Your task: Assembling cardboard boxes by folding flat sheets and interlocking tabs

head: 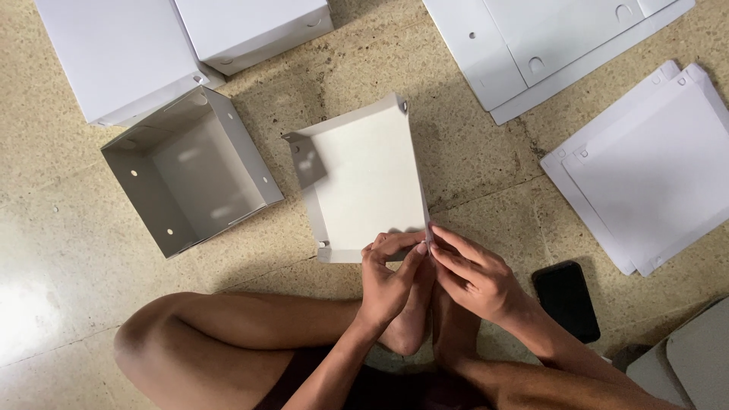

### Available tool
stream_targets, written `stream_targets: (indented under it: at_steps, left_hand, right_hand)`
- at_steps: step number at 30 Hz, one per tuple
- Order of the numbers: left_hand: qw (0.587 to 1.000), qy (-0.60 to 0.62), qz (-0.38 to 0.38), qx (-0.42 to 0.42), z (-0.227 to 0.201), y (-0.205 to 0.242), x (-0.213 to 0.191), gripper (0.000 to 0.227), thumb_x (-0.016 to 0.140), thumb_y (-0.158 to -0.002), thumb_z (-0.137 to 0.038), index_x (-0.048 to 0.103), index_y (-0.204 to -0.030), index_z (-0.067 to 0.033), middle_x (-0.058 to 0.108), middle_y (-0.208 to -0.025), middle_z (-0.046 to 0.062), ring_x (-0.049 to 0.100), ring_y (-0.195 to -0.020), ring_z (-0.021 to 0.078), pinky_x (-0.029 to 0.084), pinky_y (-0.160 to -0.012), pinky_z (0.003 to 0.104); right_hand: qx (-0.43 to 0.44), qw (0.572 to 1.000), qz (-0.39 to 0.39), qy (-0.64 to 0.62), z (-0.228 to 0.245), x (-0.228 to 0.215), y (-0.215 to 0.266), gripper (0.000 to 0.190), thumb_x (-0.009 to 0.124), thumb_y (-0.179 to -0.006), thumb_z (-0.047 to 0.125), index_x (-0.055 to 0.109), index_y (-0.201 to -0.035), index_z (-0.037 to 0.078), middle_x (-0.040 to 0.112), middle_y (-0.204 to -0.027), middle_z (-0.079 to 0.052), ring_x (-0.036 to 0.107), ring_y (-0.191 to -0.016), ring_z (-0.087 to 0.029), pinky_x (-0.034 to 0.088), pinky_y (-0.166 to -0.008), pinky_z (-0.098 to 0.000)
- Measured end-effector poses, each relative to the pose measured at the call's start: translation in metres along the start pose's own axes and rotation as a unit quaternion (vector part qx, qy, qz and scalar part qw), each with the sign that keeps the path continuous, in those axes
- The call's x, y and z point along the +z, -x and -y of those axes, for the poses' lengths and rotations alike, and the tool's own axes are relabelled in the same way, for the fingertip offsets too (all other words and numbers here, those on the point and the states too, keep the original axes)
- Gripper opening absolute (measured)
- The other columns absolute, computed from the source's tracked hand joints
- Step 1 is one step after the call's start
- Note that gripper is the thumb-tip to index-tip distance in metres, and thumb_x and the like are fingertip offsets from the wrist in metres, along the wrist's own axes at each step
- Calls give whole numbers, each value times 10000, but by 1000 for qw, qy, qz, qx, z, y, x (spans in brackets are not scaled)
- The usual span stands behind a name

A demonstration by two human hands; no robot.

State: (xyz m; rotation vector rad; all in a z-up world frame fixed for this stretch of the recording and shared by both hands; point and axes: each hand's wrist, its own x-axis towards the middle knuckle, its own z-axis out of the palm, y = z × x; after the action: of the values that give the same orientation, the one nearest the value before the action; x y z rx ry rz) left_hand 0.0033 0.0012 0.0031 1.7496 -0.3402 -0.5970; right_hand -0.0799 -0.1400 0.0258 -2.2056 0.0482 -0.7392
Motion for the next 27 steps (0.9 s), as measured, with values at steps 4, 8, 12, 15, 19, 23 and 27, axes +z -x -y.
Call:
stream_targets:
  at_steps: [4,8,12,15,19,23,27]
  left_hand:
    - [998,65,13,-5,-22,4,-6,206,761,-855,-88,784,-1060,-103,782,-843,69,659,-765,171,470,-799,363]
    - [992,58,69,-91,-45,21,-4,203,679,-875,-46,759,-1060,-74,800,-922,41,674,-754,57,573,-713,220]
    - [985,-78,151,-36,-26,50,0,285,633,-836,-118,688,-1079,-254,732,-875,-126,668,-872,113,325,-938,338]
    - [985,-44,164,-24,-21,43,-1,248,653,-830,-80,692,-1065,-148,704,-805,-63,652,-758,146,395,-906,336]
    - [996,12,37,-82,-63,-12,-11,358,646,-928,-342,688,-1094,-28,689,-947,128,651,-858,236,519,-824,372]
    - [995,24,-29,-88,-92,-62,3,367,788,-842,-357,751,-1011,-33,746,-842,98,720,-763,193,569,-742,331]
    - [999,-12,-41,-20,-82,-59,14,179,744,-894,-201,784,-958,-38,746,-748,102,738,-731,207,567,-742,349]
  right_hand:
    - [102,992,59,-39,3,-11,-5,83,734,-822,87,749,-886,37,738,-1134,-177,756,-929,-325,631,-765,-396]
    - [312,927,44,-205,6,-8,-20,418,689,-896,143,564,-1247,-46,735,-1122,-214,760,-971,-246,639,-861,-297]
    - [349,917,-13,-194,-19,-6,-20,466,722,-867,26,562,-1296,-55,743,-1082,-202,738,-942,-194,618,-870,-268]
    - [404,877,-75,-250,-31,-4,-18,363,698,-893,-12,583,-1236,-36,723,-1010,-153,686,-913,-143,584,-844,-248]
    - [355,914,-69,-183,-19,-7,-20,355,693,-868,-78,616,-1215,-69,701,-1066,-199,706,-911,-210,608,-803,-312]
    - [314,939,-53,-132,-1,-11,-34,366,709,-831,-91,669,-1191,-37,698,-1080,-210,735,-936,-292,618,-766,-390]
    - [336,928,-55,-153,-3,-13,-40,321,712,-834,-79,682,-1149,-20,699,-1073,-209,740,-936,-336,626,-759,-414]
